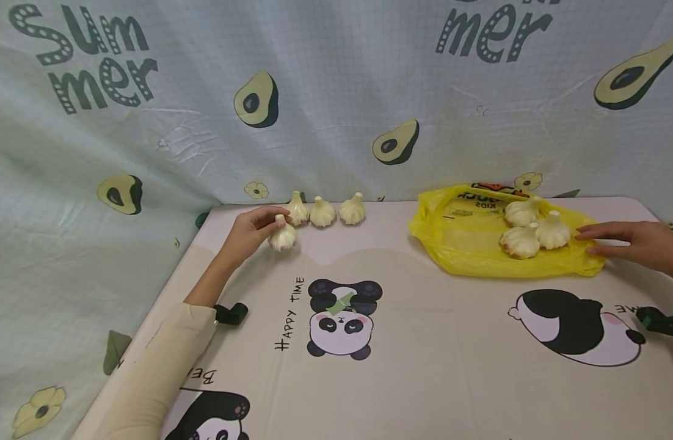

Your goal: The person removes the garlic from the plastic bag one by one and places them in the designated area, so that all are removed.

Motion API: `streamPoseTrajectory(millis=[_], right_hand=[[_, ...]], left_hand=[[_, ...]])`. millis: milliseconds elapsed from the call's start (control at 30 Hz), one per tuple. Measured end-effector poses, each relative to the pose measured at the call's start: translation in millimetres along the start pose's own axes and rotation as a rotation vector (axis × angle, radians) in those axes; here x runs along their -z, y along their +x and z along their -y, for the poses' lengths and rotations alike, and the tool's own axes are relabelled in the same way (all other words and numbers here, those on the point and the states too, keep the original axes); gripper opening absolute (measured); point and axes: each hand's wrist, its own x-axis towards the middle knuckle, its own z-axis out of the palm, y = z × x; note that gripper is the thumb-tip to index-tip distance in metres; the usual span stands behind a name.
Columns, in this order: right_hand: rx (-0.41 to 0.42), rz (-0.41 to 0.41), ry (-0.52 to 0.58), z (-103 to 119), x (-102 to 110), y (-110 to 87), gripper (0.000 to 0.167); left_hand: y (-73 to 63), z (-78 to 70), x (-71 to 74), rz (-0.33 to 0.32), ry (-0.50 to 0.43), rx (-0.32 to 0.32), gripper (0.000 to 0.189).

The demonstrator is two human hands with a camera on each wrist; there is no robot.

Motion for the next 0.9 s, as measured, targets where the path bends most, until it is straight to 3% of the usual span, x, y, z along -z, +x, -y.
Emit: streamPoseTrajectory(millis=[267, 567, 900], right_hand=[[0.031, -0.033, -0.009, 0.2, 0.3, 2.2, 0.062], [0.015, -0.015, 0.01, 0.9, 1.1, -0.2, 0.069], [0.042, -0.005, -0.051, 6.0, 2.8, -0.8, 0.044]], left_hand=[[-0.2, 3.4, 2.0, -0.003, -0.004, 0.004, 0.026], [1.6, 3.1, 1.5, 0.004, -0.004, 0.015, 0.025], [3.0, 6.0, 5.7, 0.002, 0.009, 0.027, 0.027]])
